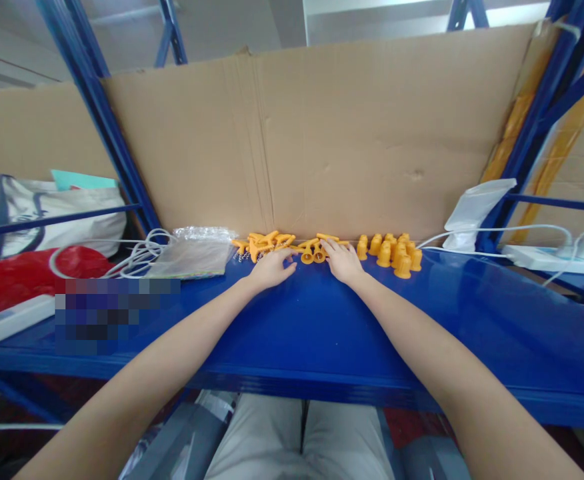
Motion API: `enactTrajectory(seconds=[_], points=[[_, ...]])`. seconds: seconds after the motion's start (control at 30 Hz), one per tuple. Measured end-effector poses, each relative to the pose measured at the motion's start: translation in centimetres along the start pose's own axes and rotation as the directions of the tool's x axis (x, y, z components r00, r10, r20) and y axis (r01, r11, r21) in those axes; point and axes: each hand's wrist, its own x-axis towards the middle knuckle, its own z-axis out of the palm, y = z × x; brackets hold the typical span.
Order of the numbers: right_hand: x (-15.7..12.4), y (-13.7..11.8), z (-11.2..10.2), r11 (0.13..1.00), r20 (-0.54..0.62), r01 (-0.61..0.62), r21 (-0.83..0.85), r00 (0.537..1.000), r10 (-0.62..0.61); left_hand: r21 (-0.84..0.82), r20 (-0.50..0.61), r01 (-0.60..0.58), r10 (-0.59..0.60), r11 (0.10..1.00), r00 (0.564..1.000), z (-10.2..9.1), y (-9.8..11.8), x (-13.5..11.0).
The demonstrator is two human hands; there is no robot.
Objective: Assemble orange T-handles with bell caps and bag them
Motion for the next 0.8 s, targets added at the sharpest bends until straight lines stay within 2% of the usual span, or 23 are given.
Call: enactTrajectory(seconds=[0.2, 0.37, 0.43, 0.63, 0.8], points=[[-0.6, 0.1, 0.5, 0.999, 0.030, -0.039, -0.009, 0.999, 0.039, 0.078, 0.107, -0.045, 0.037, 0.996, 0.994, 1.0, -1.2, 0.1], [-0.6, 0.0, 0.4, 0.999, 0.032, -0.049, -0.015, 0.998, 0.050, 0.172, 0.234, 0.089, -0.129, 0.981, 0.964, 1.7, -2.1, 0.1], [-0.7, -0.2, 0.2, 0.999, 0.031, -0.042, -0.021, 0.999, 0.043, 0.207, 0.264, 0.105, -0.159, 0.973, 0.951, 1.8, -2.3, 0.4], [-0.7, -0.7, -0.3, 0.998, 0.068, -0.053, -0.028, 0.996, 0.055, 0.235, 0.341, -0.021, -0.063, 0.972, 0.938, 2.0, -2.6, 2.9], [-0.7, -0.7, -0.4, 0.997, 0.082, -0.054, -0.046, 0.995, 0.057, 0.256, 0.333, 0.006, -0.094, 0.967, 0.938, 2.9, -2.3, 5.1]])
